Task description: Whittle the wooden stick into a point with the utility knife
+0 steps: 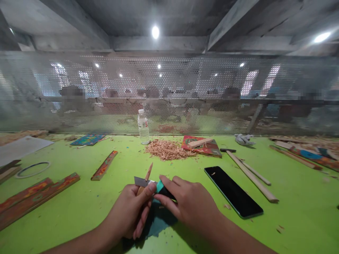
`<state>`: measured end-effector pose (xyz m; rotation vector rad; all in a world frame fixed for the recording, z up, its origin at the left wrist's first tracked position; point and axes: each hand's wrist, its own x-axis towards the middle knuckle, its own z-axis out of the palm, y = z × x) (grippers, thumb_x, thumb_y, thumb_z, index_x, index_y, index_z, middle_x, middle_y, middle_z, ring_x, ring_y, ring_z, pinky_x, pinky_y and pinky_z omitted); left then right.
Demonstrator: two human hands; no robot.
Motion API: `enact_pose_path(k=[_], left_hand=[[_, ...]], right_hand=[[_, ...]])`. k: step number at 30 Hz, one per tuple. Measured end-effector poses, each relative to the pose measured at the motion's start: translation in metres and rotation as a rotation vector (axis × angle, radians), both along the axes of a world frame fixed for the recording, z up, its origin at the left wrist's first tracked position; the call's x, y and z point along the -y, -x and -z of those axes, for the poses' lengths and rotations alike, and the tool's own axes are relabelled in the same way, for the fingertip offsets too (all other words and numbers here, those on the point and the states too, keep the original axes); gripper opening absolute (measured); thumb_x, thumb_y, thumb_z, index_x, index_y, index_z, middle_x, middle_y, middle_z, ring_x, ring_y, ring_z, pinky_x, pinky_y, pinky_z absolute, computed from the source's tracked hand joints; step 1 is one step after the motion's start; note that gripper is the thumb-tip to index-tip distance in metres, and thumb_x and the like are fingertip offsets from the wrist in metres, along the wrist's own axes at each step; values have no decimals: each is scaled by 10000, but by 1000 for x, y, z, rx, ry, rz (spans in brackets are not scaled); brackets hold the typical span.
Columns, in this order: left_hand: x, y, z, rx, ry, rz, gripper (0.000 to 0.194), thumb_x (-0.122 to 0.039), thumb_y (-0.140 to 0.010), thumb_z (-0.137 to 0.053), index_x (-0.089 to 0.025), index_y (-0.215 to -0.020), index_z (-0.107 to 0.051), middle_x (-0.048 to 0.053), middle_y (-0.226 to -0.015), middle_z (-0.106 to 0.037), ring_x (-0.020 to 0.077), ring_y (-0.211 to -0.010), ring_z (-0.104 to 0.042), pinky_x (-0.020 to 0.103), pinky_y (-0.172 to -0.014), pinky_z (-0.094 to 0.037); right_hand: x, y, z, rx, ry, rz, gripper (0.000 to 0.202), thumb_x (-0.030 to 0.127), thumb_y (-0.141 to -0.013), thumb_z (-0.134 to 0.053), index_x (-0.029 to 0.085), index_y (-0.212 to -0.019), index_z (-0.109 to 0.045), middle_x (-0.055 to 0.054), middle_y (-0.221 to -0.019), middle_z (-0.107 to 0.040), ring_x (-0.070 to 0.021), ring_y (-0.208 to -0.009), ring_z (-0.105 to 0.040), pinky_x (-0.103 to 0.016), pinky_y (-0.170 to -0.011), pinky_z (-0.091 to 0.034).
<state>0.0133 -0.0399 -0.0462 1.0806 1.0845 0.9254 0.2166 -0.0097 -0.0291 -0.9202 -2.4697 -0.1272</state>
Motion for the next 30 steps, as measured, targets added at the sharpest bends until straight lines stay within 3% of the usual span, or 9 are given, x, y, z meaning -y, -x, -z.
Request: enact_pose_path(k=[3,7,12,18,25,30], left_hand=[[0,-1,3,24,11,-23,767,-922,-765,-612,-215,-483,-513,-16,-310,-469,99,-223,-422,177,-235,-292],[1,-1,6,53,-8,-40,687,-897,-763,-648,-222,-670,-558,-49,-357,-515,103,-238,-414,179,-242,-297],[2,1,4,40,-72,-48,648,-862,-784,-679,-227,-816,-553,-111,-420,-465,67,-274,-332,168,-279,-253],[6,0,-6,32,-155,-65,629,-816,-807,-713,-214,-888,-550,-138,-567,-328,44,-418,-265,170,-382,-200],[13,-4,-8,196,-37,-62,622,-817,-858,-642,-218,-1018,-594,-113,-626,-352,71,-482,-281,179,-408,-199],[13,-6,-7,107,-87,-44,552,-784,-914,-592,-239,-997,-559,-132,-541,-357,79,-408,-270,178,-362,-266]], right_hand=[[2,1,-1,-51,-19,45,585,583,-1134,-346,169,-1358,-693,-95,-877,-768,-273,-675,-760,-376,-549,-537],[-3,-5,-8,-228,-8,65,535,564,-1115,-456,150,-1376,-675,-109,-974,-785,-279,-798,-773,-390,-660,-576],[-9,-4,-19,-358,162,40,325,466,-1079,-556,215,-1108,-761,-77,-990,-808,-246,-835,-752,-342,-702,-559],[-10,2,-24,-395,427,72,349,489,-1064,-559,221,-981,-766,-43,-921,-809,-230,-802,-722,-320,-690,-544],[-12,0,-20,-411,456,76,371,518,-1069,-551,223,-1012,-769,-63,-925,-804,-258,-825,-720,-348,-664,-544],[-10,1,-23,-426,476,45,347,503,-1061,-556,228,-996,-759,-48,-926,-800,-244,-820,-712,-344,-700,-549]])
